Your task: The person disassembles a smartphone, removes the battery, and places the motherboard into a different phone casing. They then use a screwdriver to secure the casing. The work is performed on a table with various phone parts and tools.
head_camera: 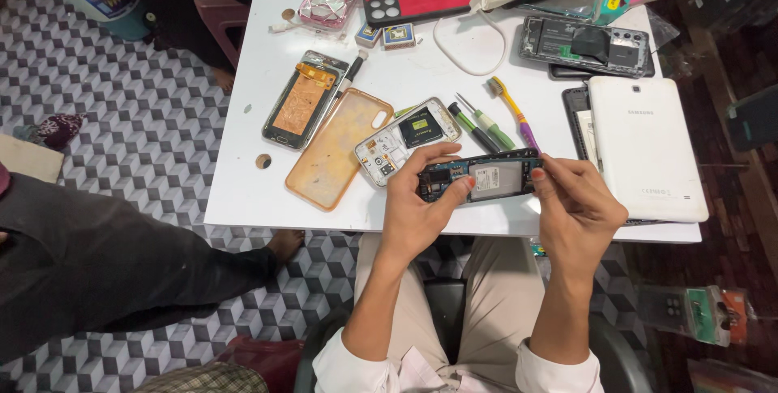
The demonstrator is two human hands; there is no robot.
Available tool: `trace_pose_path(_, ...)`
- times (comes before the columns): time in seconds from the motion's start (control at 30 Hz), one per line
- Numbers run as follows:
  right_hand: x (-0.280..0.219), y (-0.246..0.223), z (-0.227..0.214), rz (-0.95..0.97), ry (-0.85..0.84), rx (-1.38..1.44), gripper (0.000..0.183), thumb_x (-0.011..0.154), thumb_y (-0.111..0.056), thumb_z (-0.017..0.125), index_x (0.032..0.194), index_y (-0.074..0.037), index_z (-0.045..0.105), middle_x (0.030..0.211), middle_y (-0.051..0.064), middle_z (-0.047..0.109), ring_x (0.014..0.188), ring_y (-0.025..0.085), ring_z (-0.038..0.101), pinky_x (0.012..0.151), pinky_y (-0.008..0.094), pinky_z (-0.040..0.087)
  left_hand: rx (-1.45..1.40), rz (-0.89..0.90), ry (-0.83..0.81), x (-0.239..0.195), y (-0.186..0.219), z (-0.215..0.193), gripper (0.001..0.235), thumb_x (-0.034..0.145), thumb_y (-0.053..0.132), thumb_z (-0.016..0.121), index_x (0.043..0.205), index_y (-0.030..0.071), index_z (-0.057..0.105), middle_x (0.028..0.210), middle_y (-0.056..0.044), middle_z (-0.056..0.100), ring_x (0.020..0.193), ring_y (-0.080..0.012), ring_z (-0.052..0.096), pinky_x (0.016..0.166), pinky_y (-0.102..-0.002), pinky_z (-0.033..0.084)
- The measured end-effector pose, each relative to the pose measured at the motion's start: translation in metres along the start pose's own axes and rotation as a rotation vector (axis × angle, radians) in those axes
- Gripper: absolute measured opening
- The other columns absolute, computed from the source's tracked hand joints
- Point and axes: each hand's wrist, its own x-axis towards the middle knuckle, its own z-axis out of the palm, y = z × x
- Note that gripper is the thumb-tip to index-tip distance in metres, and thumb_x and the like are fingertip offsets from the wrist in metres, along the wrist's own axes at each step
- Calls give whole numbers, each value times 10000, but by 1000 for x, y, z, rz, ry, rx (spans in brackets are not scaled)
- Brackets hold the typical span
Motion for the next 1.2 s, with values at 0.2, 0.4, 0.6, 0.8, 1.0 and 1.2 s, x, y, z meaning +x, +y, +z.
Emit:
trace_pose_path(0.2, 0, -4, 2, -8, -1, 1, 236, 974, 70, 763, 1206, 29, 747, 1049, 64, 686, 801, 39, 559, 658, 152, 427, 35, -19, -14, -1, -4, 1, 253, 916, 69, 773, 1151, 17, 694, 918, 11, 720, 809, -20, 621, 717, -189, 519)
trace_pose_path(0.4, -2, -7, 4, -46, 13, -103, 242, 956, 88, 779, 1191, 33, 755, 1043, 68, 659, 840, 70, 552, 669, 187, 415, 38, -43, -1, -2, -6, 1, 229, 923, 73, 763, 1134, 14, 697, 907, 12, 720, 804, -19, 624, 713, -187, 517)
trace_pose_path(0.6, -2, -7, 5, -59, 22, -74, 301, 952, 72, 784, 1242, 9, 735, 1076, 69, 689, 908, 87, 634, 772, 177, 504, 64, -30, 2, -2, -4, 2, 229, 921, 81, 769, 1128, 13, 699, 905, 11, 719, 804, -18, 621, 718, -186, 519)
trace_pose_path(0.8, -2, -13, 7, -228, -12, -222, 239, 953, 104, 782, 1179, 30, 763, 1051, 111, 667, 960, 137, 638, 805, 198, 501, 39, -27, -15, -2, -3, 2, 226, 927, 87, 769, 1129, 15, 696, 900, 17, 713, 802, -17, 612, 714, -191, 513)
trace_pose_path(1.0, 9, -12, 16, 174, -94, 58, 301, 837, -1, 857, 1063, 18, 659, 974, 41, 709, 826, 64, 663, 679, 159, 517, 123, -25, -47, -2, -3, 3, 215, 910, 76, 776, 1101, 10, 702, 867, 2, 727, 762, -23, 618, 664, -200, 514)
trace_pose_path(1.2, 13, -7, 17, 133, -180, 74, 275, 870, 15, 854, 1013, 27, 619, 925, 51, 701, 832, 49, 648, 689, 163, 508, 166, -39, -58, 1, -4, 1, 204, 911, 88, 780, 1080, 8, 700, 865, -30, 752, 768, -45, 664, 680, -216, 542)
